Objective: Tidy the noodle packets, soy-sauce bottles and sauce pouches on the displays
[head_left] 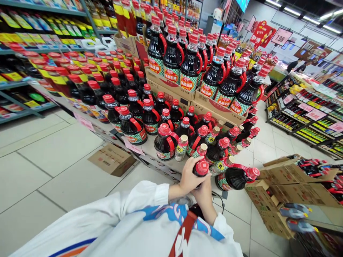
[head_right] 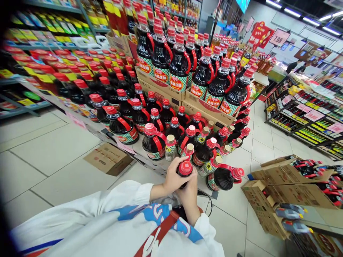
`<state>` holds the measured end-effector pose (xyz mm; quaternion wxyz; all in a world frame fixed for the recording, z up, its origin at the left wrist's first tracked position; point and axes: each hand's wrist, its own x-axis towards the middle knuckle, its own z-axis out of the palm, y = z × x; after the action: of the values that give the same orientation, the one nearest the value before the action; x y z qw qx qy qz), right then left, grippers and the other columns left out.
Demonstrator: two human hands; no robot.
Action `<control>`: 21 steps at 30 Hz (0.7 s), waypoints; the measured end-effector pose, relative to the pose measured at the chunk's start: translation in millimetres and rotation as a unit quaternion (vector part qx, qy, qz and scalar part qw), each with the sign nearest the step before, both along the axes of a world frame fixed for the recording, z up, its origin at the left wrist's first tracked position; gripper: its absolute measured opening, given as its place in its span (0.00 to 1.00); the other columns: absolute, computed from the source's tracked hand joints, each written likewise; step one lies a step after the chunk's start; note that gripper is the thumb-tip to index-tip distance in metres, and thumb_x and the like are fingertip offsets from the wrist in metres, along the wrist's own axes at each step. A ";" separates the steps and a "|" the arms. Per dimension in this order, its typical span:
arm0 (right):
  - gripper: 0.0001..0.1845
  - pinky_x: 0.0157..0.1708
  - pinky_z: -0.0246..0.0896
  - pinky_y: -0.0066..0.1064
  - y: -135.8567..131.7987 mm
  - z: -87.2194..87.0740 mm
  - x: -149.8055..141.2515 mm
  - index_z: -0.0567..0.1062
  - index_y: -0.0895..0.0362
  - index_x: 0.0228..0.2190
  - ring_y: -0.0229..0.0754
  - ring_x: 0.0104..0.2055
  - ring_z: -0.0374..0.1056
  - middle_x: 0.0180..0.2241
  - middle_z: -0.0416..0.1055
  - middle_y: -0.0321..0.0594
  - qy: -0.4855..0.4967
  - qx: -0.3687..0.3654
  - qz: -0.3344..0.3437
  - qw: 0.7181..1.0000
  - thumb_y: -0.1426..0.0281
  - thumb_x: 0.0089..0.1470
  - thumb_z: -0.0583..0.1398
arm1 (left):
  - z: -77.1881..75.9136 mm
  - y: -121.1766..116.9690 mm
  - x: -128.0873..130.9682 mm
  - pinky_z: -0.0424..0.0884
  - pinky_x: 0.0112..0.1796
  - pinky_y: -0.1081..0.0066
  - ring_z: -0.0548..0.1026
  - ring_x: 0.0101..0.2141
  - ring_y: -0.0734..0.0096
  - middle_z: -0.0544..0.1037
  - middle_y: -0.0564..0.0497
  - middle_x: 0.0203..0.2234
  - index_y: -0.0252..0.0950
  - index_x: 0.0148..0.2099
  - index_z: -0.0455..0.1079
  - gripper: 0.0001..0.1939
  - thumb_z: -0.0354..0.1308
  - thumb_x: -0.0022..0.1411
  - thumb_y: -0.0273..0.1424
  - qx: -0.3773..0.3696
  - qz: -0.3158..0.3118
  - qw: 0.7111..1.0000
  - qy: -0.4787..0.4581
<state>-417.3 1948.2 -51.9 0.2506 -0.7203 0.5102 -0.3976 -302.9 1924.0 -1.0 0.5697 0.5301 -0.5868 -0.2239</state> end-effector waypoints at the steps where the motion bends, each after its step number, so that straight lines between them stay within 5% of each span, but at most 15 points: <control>1: 0.47 0.61 0.60 0.57 -3.1 1.0 -1.5 0.59 0.60 0.64 0.62 0.65 0.58 0.62 0.61 0.58 -0.005 0.000 0.008 1.000 0.68 0.45 0.69 | -1.1 -1.7 0.4 0.74 0.47 0.59 0.74 0.44 0.59 0.74 0.46 0.43 0.40 0.58 0.67 0.29 0.69 0.56 0.40 0.004 -0.009 1.000 -0.007; 4: 0.50 0.60 0.62 0.54 -11.6 6.7 -6.3 0.60 0.59 0.63 0.61 0.63 0.62 0.60 0.63 0.56 -0.005 0.022 0.025 0.999 0.64 0.41 0.72 | -9.3 -13.5 21.6 0.73 0.50 0.54 0.73 0.48 0.54 0.74 0.42 0.47 0.38 0.62 0.63 0.37 0.67 0.56 0.48 -0.015 -0.087 0.990 -0.106; 7: 0.55 0.60 0.62 0.53 -17.9 11.3 -12.2 0.58 0.59 0.64 0.59 0.61 0.64 0.59 0.65 0.55 0.019 0.022 0.049 0.998 0.61 0.38 0.74 | -15.1 -34.4 62.1 0.69 0.53 0.47 0.72 0.51 0.47 0.74 0.39 0.49 0.36 0.63 0.65 0.43 0.62 0.53 0.58 -0.088 -0.186 0.941 -0.267; 11: 0.58 0.61 0.61 0.53 -26.5 10.2 -24.4 0.57 0.60 0.64 0.60 0.62 0.62 0.61 0.64 0.57 0.068 -0.020 0.094 0.993 0.58 0.37 0.74 | 10.2 -71.2 97.1 0.60 0.61 0.47 0.68 0.58 0.45 0.72 0.36 0.57 0.38 0.65 0.65 0.40 0.58 0.58 0.58 -0.168 -0.307 0.859 -0.374; 13: 0.58 0.60 0.62 0.54 -31.3 9.6 -31.0 0.59 0.61 0.63 0.61 0.61 0.64 0.59 0.65 0.57 0.079 -0.022 0.104 0.991 0.57 0.36 0.74 | 32.6 -87.9 95.7 0.54 0.64 0.47 0.62 0.64 0.45 0.67 0.35 0.63 0.37 0.67 0.62 0.41 0.58 0.60 0.57 -0.180 -0.354 0.826 -0.399; 16: 0.55 0.58 0.63 0.53 -35.1 11.5 -36.9 0.62 0.60 0.61 0.61 0.59 0.65 0.57 0.68 0.56 0.094 -0.010 0.107 0.990 0.55 0.35 0.74 | 56.8 -104.9 81.5 0.53 0.65 0.51 0.62 0.64 0.48 0.72 0.38 0.59 0.38 0.59 0.69 0.34 0.60 0.60 0.56 -0.190 -0.417 0.784 -0.418; 21: 0.53 0.55 0.66 0.50 -23.5 14.4 -28.1 0.63 0.61 0.60 0.60 0.57 0.67 0.55 0.69 0.56 0.109 -0.011 0.003 0.994 0.55 0.35 0.73 | 58.1 -107.3 69.5 0.67 0.49 0.58 0.72 0.48 0.52 0.77 0.41 0.42 0.37 0.43 0.73 0.28 0.60 0.59 0.58 -0.156 -0.381 0.804 -0.429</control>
<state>-445.4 1924.8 -37.5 0.1870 -0.7636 0.5281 -0.3211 -233.4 1816.7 57.1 0.2040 0.2097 -0.9531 -0.0778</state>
